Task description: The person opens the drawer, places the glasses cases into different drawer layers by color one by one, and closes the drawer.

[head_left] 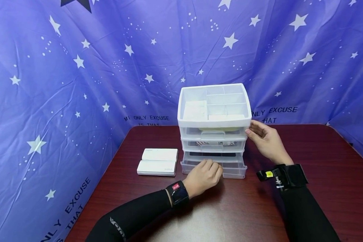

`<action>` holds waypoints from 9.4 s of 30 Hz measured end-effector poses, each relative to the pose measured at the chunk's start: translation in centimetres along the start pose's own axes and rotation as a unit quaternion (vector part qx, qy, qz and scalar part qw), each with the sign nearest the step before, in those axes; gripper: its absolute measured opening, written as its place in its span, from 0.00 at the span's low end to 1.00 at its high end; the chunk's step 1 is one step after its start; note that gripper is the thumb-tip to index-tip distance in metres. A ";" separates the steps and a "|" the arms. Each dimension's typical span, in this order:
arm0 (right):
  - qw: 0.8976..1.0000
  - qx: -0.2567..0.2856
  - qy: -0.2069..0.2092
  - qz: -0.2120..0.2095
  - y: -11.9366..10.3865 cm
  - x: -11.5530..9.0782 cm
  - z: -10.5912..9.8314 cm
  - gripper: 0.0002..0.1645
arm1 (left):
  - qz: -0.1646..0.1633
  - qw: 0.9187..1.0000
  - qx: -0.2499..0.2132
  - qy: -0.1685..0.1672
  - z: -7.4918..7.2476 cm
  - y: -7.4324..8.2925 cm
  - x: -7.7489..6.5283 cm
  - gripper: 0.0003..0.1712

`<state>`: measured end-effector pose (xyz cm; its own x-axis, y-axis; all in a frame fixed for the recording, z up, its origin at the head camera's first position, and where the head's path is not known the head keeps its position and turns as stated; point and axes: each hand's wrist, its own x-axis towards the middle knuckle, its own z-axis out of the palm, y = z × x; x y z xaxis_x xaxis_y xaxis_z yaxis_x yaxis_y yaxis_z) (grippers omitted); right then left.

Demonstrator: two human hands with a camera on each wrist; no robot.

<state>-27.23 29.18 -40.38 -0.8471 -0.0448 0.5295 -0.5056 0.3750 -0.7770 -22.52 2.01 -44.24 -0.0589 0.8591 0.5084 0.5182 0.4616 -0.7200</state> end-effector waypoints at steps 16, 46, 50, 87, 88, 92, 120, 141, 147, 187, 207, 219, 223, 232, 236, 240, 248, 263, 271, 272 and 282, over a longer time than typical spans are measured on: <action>1.000 -0.015 -0.003 0.002 -3.2 -0.4 0.3 0.22 | 0.002 1.000 -0.006 0.000 -0.9 0.4 -0.1 0.14; 1.000 -0.012 0.004 0.000 -0.2 0.0 0.1 0.24 | 0.011 0.999 -0.030 -0.012 -0.6 2.4 -1.3 0.21; 1.000 -0.016 0.003 0.001 -0.4 0.0 0.1 0.24 | 0.010 0.999 -0.033 -0.020 -0.7 2.6 -1.4 0.20; 1.000 -0.014 0.004 -0.001 0.2 -0.1 0.2 0.25 | 0.013 0.999 -0.042 -0.032 -2.1 3.4 -1.8 0.24; 1.000 -0.014 0.005 0.001 0.2 -0.2 0.2 0.25 | 0.014 0.998 -0.045 -0.044 -2.2 3.3 -1.8 0.24; 1.000 -0.019 0.001 0.006 -0.1 -0.2 0.2 0.25 | -0.002 0.991 -0.094 -0.100 -3.3 2.3 -1.9 0.16; 1.000 -0.008 0.002 -0.002 -1.7 -0.2 0.2 0.24 | -0.121 0.925 -0.313 -0.177 -0.9 -9.7 -9.7 0.17; 1.000 -0.003 0.003 -0.002 0.1 0.1 0.0 0.24 | -0.244 0.822 -0.356 -0.372 1.1 -12.5 -15.3 0.36; 1.000 0.005 0.001 -0.007 -0.2 0.1 0.1 0.22 | -0.253 0.807 -0.370 -0.385 0.9 -12.4 -15.5 0.36; 1.000 0.009 0.003 -0.010 -0.2 0.2 0.2 0.23 | -0.231 0.825 -0.370 -0.359 0.8 -12.5 -15.5 0.34; 1.000 0.001 0.003 -0.004 0.0 0.3 0.1 0.23 | -0.201 0.877 -0.339 -0.273 -1.3 -14.4 -12.1 0.33; 1.000 0.005 0.002 -0.004 0.0 0.1 0.1 0.23 | -0.186 0.886 -0.350 -0.241 -1.9 -13.7 -9.6 0.33; 1.000 0.007 -0.001 -0.004 0.1 0.1 0.2 0.23 | -0.186 0.886 -0.349 -0.241 -1.8 -13.4 -9.2 0.33; 1.000 -0.012 0.003 0.002 0.1 0.1 0.0 0.24 | -0.178 0.892 -0.357 -0.214 -0.8 -12.6 -7.2 0.34; 1.000 -0.014 0.001 0.004 0.1 0.0 0.0 0.25 | -0.178 0.892 -0.362 -0.203 -0.5 -12.1 -6.3 0.34; 1.000 -0.010 0.000 0.001 0.1 0.0 0.1 0.25 | -0.179 0.892 -0.365 -0.197 -0.3 -11.7 -5.8 0.34; 1.000 -0.009 0.005 -0.007 0.2 0.3 0.0 0.24 | -0.171 0.893 -0.372 -0.185 0.0 -11.0 -4.0 0.34; 1.000 -0.005 0.006 -0.013 0.3 0.3 0.0 0.23 | -0.157 0.891 -0.396 -0.156 0.5 -9.2 -1.6 0.35; 1.000 -0.015 0.004 -0.005 0.0 0.1 -0.1 0.24 | -0.143 0.892 -0.396 -0.166 0.7 -7.9 -0.1 0.36; 1.000 -0.016 0.004 -0.003 0.0 0.1 -0.1 0.24 | -0.139 0.892 -0.397 -0.168 0.7 -7.7 0.0 0.36; 1.000 -0.008 -0.002 -0.006 -1.1 0.0 0.1 0.23 | -0.124 0.897 -0.373 -0.201 1.3 -6.0 0.2 0.37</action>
<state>-26.67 28.68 -39.61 -0.8418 -0.0524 0.5372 -0.5127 0.3886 -0.7656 -26.73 -0.33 -40.46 -0.4762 0.8301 0.2900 0.8650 0.5016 -0.0154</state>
